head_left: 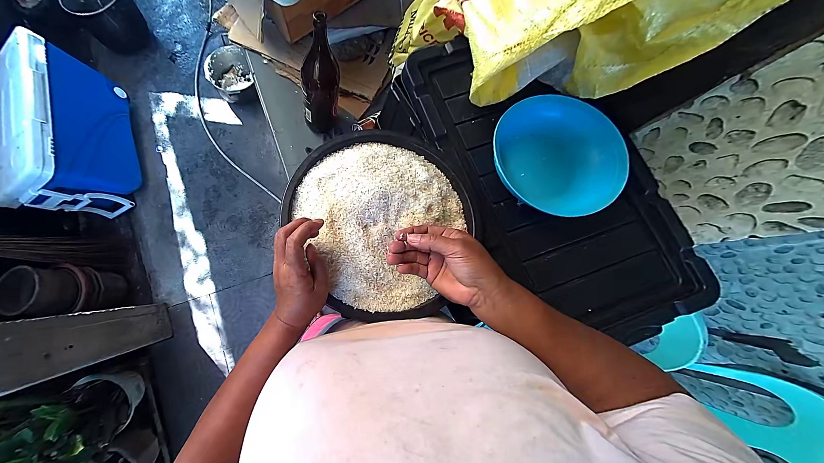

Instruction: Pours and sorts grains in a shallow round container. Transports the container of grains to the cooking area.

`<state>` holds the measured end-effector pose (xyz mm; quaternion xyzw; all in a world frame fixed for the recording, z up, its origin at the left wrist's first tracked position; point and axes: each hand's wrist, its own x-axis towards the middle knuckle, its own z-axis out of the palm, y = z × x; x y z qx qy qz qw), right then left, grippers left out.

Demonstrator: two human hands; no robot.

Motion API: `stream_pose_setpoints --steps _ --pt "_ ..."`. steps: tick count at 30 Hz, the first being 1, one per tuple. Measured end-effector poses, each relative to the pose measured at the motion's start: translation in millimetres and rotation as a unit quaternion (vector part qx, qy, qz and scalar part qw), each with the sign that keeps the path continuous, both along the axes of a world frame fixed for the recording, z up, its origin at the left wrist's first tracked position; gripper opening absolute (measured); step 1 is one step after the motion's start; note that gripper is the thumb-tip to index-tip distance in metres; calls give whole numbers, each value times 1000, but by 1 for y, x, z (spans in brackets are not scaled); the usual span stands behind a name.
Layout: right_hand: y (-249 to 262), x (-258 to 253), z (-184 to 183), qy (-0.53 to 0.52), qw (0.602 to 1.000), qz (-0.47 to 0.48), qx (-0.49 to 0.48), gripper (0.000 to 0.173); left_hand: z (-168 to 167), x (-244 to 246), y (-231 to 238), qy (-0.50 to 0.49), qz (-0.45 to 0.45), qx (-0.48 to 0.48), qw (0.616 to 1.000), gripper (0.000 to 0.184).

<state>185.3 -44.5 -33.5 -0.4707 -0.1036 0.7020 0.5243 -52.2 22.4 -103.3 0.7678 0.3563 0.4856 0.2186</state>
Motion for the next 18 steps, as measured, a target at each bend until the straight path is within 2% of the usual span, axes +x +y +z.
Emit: stream_pose_setpoints --steps 3,7,13,18 --pt "-1 -1 0 -7 1000 3 -8 24 -1 0 0 0 0 -1 1000 31" --pt "-2 -1 0 -28 1000 14 -5 32 0 0 -1 2 5 -2 1000 30" --pt "-2 -1 0 -29 999 23 16 19 0 0 -1 -1 3 -2 1000 31" --pt "-4 2 -4 -154 978 67 124 18 1 0 -1 -2 4 -7 1000 33"
